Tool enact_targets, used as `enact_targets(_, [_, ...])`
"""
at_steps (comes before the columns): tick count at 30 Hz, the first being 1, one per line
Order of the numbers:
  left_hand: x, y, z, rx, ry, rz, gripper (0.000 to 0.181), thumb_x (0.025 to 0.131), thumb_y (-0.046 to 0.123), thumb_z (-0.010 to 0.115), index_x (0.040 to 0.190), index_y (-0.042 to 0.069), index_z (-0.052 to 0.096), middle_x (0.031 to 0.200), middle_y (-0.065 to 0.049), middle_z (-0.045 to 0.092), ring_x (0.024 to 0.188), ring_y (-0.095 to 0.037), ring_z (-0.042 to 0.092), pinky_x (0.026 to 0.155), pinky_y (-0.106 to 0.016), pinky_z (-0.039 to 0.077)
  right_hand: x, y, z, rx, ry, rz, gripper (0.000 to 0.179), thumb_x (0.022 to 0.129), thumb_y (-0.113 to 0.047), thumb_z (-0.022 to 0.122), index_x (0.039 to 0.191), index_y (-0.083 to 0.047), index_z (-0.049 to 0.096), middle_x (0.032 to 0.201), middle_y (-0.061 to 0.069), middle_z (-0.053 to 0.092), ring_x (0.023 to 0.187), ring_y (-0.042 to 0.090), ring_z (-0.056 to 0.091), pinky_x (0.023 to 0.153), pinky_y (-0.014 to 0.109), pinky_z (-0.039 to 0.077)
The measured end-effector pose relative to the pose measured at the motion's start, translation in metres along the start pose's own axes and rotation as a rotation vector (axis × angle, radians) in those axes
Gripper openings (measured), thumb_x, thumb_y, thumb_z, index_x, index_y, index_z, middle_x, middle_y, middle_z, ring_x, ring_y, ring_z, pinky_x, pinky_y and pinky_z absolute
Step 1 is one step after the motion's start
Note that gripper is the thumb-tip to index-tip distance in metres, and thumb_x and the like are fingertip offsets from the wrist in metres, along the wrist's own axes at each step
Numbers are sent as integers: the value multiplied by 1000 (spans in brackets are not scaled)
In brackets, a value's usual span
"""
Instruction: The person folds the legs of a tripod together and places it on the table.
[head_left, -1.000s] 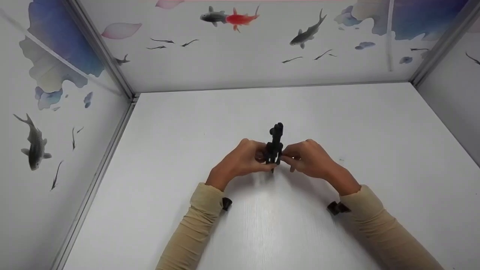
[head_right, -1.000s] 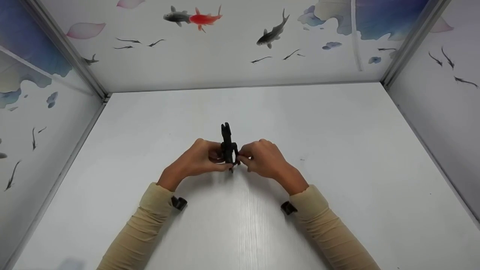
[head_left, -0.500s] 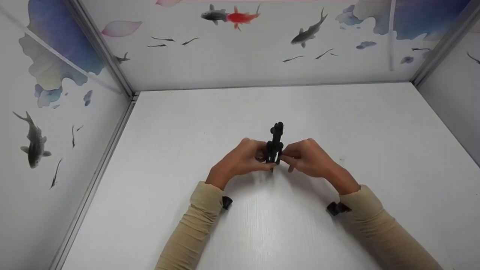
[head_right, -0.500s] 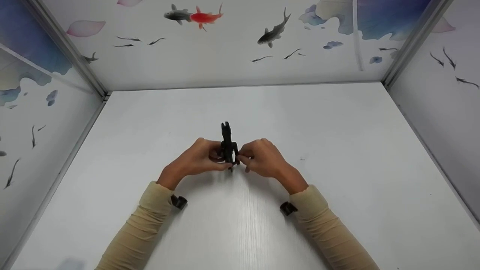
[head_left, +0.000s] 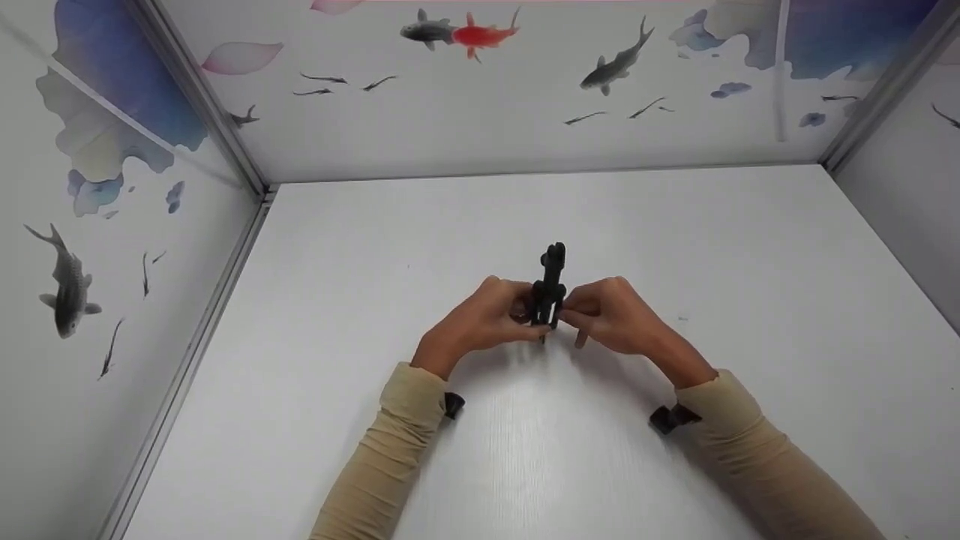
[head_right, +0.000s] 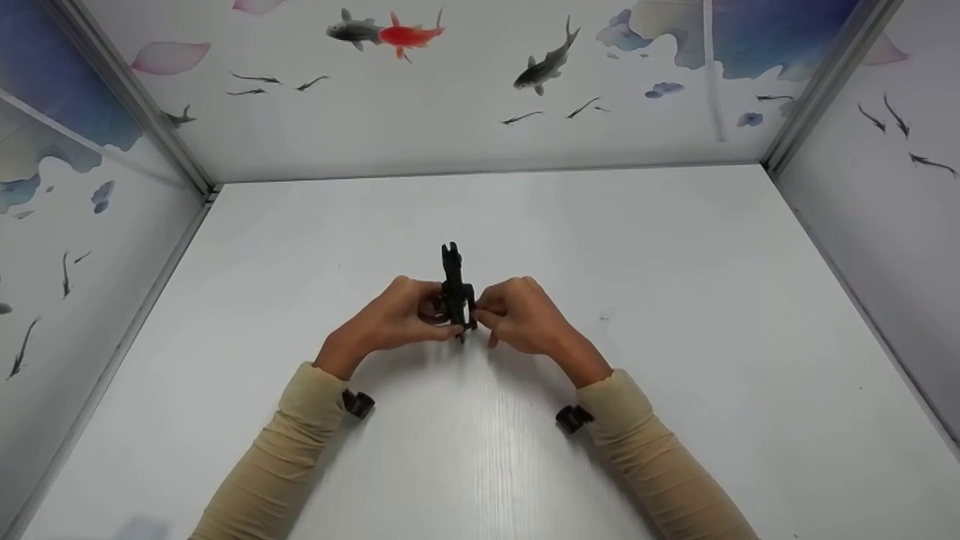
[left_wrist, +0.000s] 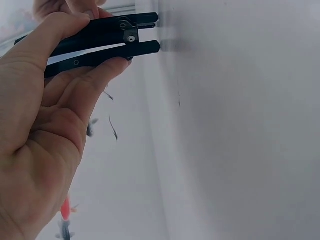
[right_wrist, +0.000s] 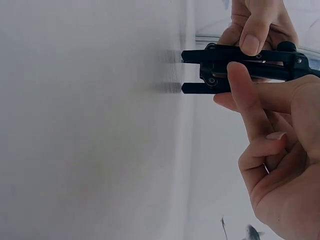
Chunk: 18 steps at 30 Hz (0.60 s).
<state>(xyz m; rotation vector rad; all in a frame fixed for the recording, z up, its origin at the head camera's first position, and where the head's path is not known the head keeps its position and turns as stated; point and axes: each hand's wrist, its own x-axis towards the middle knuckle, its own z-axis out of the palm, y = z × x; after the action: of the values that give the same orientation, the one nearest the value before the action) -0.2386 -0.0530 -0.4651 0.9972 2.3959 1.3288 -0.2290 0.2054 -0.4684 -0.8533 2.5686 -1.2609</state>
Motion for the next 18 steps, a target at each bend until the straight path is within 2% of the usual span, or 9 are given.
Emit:
enact_targets(7, [0, -1, 0, 6, 10, -1, 34, 93, 16, 86, 124, 5, 77, 107, -5, 84, 96, -7, 79, 88, -25, 62, 0, 1, 2, 27, 19, 14, 10, 104, -10, 73, 104, -8, 83, 93, 8, 85, 59, 14, 77, 65, 25, 56])
enact_targets(14, [0, -1, 1, 25, 18, 7, 35, 93, 16, 86, 125, 5, 76, 106, -2, 85, 90, -2, 76, 84, -22, 58, 1, 1, 4, 67, 40, 32, 9, 102, -8, 74, 104, -7, 83, 98, 14, 84, 53, 18, 75, 71, 23, 58])
enact_targets(18, [-1, -3, 1, 41, 24, 26, 35, 93, 16, 86, 125, 5, 77, 105, -2, 85, 87, -2, 74, 84, -24, 58, 1, 2, 5, 77, 40, 40, 9, 102, -7, 74, 104, -7, 83, 98, 14, 84, 51, 20, 74, 61, 22, 54])
